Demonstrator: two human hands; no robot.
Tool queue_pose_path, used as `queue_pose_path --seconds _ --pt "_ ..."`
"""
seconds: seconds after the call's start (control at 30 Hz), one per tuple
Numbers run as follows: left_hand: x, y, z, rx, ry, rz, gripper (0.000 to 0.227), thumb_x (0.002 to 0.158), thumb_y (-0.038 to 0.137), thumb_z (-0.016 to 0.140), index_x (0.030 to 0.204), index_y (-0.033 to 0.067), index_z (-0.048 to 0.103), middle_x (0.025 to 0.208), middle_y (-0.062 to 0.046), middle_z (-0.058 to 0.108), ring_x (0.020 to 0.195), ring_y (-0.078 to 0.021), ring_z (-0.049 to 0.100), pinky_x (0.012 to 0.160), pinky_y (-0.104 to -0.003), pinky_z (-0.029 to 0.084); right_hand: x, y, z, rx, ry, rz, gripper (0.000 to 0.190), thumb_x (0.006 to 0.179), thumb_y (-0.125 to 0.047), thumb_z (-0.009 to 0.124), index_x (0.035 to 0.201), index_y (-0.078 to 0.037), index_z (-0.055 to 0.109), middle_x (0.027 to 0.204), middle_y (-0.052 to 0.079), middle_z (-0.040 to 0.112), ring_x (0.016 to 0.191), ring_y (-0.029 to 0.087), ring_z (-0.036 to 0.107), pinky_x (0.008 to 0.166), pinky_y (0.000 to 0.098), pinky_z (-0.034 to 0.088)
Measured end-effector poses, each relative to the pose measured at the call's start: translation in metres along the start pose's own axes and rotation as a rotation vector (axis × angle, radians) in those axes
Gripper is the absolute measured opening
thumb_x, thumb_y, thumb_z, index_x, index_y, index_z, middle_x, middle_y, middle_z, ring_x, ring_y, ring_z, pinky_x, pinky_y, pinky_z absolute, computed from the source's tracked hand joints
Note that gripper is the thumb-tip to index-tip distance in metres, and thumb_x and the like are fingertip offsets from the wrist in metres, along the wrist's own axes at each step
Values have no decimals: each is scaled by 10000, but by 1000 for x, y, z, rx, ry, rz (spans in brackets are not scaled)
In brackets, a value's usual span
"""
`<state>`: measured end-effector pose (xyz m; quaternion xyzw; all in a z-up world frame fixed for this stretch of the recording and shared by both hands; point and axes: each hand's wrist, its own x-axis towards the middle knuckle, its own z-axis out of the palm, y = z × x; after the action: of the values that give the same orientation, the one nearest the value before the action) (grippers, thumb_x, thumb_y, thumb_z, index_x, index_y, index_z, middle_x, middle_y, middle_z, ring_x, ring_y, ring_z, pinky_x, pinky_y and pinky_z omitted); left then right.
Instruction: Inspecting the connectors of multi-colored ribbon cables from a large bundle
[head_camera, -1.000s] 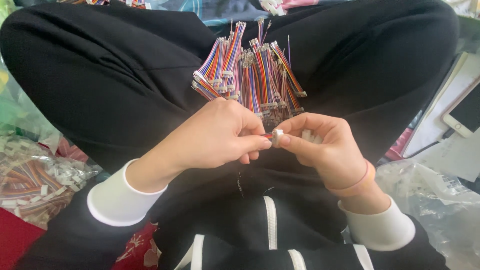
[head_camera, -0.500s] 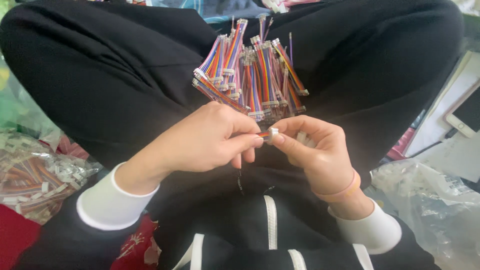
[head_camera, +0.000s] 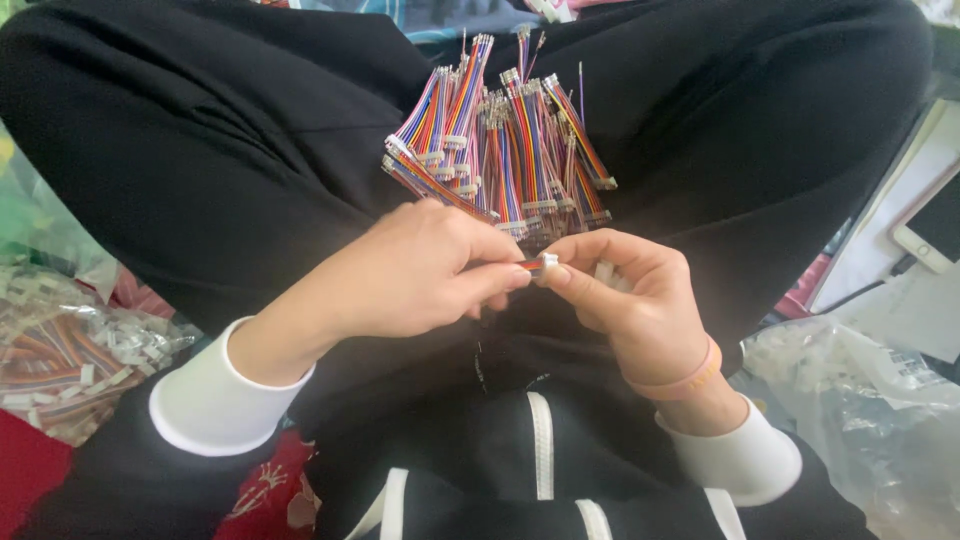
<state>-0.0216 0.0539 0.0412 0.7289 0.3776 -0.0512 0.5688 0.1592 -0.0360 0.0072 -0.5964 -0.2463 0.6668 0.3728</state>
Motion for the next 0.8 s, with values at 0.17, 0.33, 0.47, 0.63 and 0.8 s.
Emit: queue_pose_path --seconds 0.17,0.33,0.47,0.63,0.8 --pt "-2 5 3 -98 77 20 267 817 149 570 584 65 669 524 8 653 403 -109 566 446 -226 444 0 5 3 111 -6 -46 122 806 20 640 924 51 646 683 34 550 507 44 388 439 152 273" --pt "2 -1 8 -273 93 -14 230 813 120 584 608 53 666 522 11 653 379 -69 544 395 -190 425 1 10 2 203 -2 -20 115 825 16 626 935 45 631 662 5 503 511 37 364 440 149 249" --pt "-2 -4 5 -9 13 6 238 841 201 565 665 90 680 585 7 678 463 -135 611 462 -257 463 -2 12 3 186 -5 24 119 811 36 627 927 54 642 694 38 562 503 38 389 429 151 252" --pt "-3 -5 10 227 150 117 239 819 218 556 621 116 642 544 10 646 477 -234 616 489 -346 465 -4 12 9 87 26 -19 124 803 28 638 925 45 651 745 57 600 564 59 425 487 152 306" --pt "1 -6 15 -28 124 63 257 809 132 559 576 54 635 506 2 626 429 -138 581 440 -267 460 -4 18 13 107 52 -14 111 801 37 636 911 34 652 671 33 578 507 38 399 438 152 282"
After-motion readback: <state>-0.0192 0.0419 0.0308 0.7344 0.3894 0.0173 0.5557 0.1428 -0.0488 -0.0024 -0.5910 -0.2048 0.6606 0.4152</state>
